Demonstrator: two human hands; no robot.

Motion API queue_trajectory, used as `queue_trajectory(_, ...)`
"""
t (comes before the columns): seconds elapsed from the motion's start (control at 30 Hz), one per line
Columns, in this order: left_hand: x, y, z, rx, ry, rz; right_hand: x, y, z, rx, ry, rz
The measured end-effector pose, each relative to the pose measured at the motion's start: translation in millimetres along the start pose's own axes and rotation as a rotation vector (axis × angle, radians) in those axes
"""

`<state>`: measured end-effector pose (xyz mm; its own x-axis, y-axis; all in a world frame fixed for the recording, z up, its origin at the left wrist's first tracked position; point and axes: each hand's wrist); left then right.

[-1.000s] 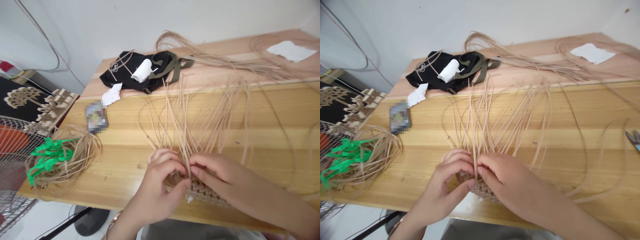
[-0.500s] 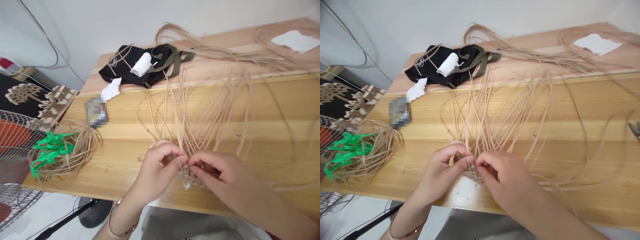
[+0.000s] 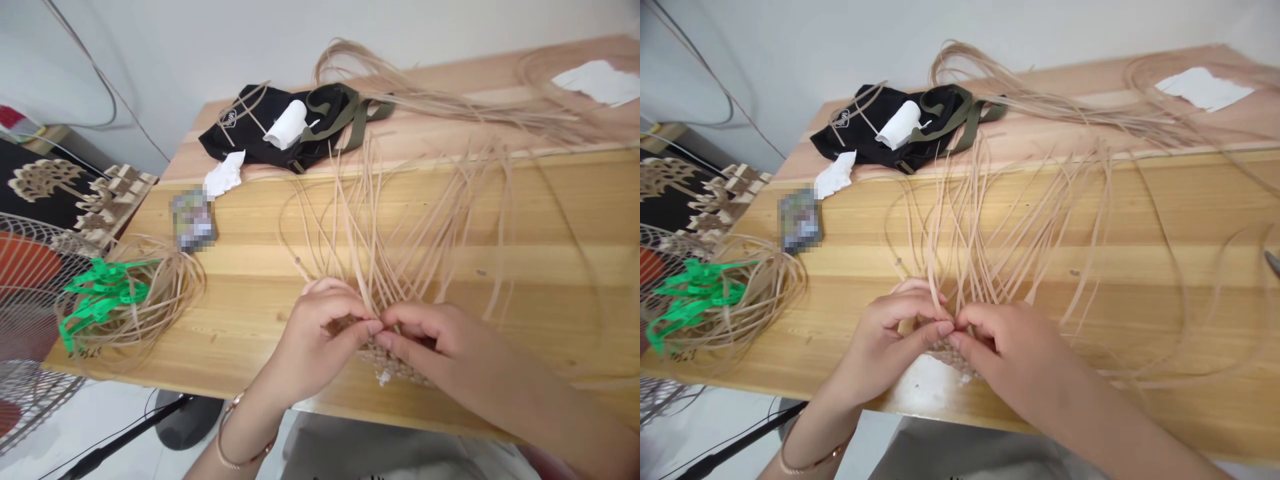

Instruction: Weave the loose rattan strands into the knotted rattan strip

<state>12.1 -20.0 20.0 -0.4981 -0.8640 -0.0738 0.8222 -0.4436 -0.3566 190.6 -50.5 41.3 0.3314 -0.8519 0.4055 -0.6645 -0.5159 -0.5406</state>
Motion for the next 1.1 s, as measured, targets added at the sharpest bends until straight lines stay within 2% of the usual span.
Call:
queue_trajectory(0.23,1.8,2.5,-1.9,-0.039,0.060,0.023,-7.0,-12.3,-2.6,-0.076,0.007,-0.137)
queue_trajectory(0.57,2.7,1.1,-5.9,-0.052,0.063,0.144,-4.3,-6.6,4.2,0.077,-0.097,-0.106)
queue_trajectory(0.8,-0.7,-4.5,-3.9,0.033,-0.005,0.018,-1.6,-10.7,7.4,0.101,-0.152,-0.153)
queue_trajectory(0.97,-2.4,-2.7,-3.1,0.094,-0.004,0.023,-8.5,-17.0,-2.8,0.097,-0.166,-0.141)
queue_trajectory(1.1,-3.8,-1.3,-4.0,0.107,-0.027,0.052,-14.7,-18.8,-4.8,0.057,-0.095,-0.173)
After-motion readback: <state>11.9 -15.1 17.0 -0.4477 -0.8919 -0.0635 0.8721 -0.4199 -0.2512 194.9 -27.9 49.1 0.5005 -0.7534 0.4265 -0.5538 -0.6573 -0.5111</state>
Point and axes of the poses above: each hand's wrist, its own x-axis away from the middle knuckle, its own y-axis out of the palm, z = x × y, and after that the axes turned 1 degree about -x, right-handed
